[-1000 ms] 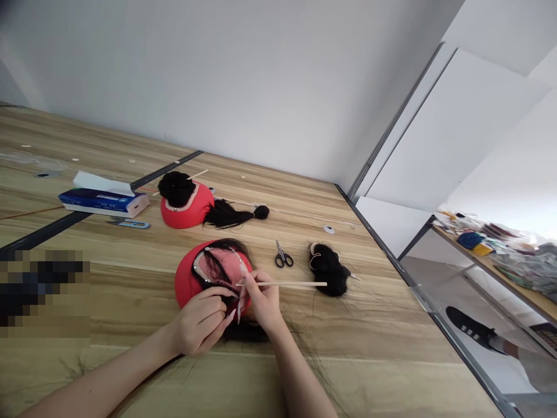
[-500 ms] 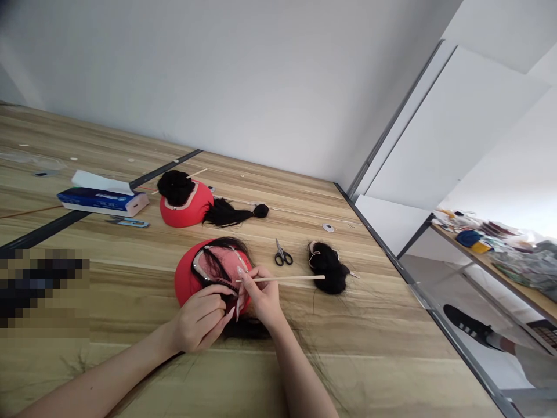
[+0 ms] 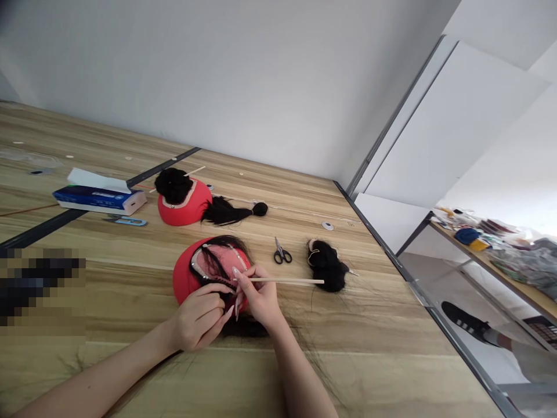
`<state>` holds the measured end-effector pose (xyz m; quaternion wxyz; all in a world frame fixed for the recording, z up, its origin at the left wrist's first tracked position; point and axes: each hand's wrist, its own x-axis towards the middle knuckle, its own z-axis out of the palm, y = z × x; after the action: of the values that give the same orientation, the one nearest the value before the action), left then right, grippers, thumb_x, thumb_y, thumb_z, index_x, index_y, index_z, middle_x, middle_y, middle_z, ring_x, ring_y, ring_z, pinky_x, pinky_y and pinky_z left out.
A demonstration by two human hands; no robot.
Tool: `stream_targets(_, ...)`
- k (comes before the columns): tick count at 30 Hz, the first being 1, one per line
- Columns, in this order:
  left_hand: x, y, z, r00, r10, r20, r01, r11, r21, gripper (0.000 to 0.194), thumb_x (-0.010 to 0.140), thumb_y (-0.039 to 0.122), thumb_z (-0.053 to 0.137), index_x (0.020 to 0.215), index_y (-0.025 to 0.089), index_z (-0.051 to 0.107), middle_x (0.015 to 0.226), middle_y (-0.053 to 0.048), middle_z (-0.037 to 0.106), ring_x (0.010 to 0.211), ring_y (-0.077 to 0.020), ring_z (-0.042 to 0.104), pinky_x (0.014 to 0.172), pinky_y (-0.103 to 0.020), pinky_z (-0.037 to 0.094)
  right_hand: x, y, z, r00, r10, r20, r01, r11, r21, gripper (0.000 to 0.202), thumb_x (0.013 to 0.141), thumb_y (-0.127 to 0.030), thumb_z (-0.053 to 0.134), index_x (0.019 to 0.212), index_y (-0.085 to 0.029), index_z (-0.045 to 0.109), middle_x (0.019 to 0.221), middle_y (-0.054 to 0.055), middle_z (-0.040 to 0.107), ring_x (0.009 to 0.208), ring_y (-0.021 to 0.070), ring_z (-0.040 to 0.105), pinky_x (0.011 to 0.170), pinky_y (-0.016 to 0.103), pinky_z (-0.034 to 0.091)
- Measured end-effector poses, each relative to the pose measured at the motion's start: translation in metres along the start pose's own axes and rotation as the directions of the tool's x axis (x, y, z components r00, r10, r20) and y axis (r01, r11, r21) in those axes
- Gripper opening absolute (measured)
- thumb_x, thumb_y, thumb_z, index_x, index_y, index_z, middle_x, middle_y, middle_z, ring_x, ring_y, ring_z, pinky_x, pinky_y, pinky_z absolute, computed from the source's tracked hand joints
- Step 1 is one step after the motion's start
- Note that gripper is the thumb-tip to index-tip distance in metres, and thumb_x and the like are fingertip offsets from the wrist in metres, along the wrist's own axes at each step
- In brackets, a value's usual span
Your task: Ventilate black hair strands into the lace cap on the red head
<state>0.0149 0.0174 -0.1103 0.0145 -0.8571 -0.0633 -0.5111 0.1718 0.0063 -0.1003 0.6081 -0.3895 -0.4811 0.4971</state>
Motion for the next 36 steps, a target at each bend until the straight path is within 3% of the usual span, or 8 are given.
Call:
stream_targets(15, 0.001, 0.000, 0.000, 1.000, -0.003, 0.004, 0.003, 1.000, -0.006, 0.018, 0.083, 0.000, 0.051, 0.072, 0.015, 0.054, 0.062, 0.000, 0.056, 0.059, -0.0114, 0.050, 0.076, -0.036, 0.060, 0.002, -0.001, 0.000, 1.000, -0.027, 0.017, 0.027, 1.000, 0.002, 0.035, 0.082, -0.047, 0.070, 0.068, -0.019, 0.054, 0.051, -0.005, 0.060, 0.035, 0.0079, 0.051, 0.035, 0.019, 0.042)
stream_targets(27, 0.001, 0.000, -0.002, 1.000, -0.010, 0.016, 0.010, 1.000, -0.003, 0.019, 0.084, 0.002, 0.049, 0.073, 0.016, 0.053, 0.062, 0.001, 0.056, 0.058, -0.0112, 0.050, 0.077, -0.037, 0.060, 0.008, -0.001, 0.000, 0.996, 0.086, -0.020, -0.085, 0.994, 0.071, 0.045, 0.073, -0.056, 0.075, 0.062, -0.017, 0.055, 0.047, -0.004, 0.060, 0.029, 0.0082, 0.052, 0.029, 0.018, 0.042)
stream_targets(36, 0.000, -0.001, 0.000, 1.000, -0.001, 0.009, 0.001, 1.000, -0.006, 0.018, 0.083, 0.001, 0.051, 0.072, 0.016, 0.053, 0.061, 0.000, 0.055, 0.058, -0.0110, 0.048, 0.077, -0.037, 0.060, 0.011, 0.004, -0.003, 0.991, 0.136, -0.009, -0.134, 0.985, 0.108, 0.045, 0.075, -0.058, 0.071, 0.067, -0.014, 0.065, 0.048, -0.002, 0.061, 0.029, 0.0091, 0.051, 0.030, 0.020, 0.043)
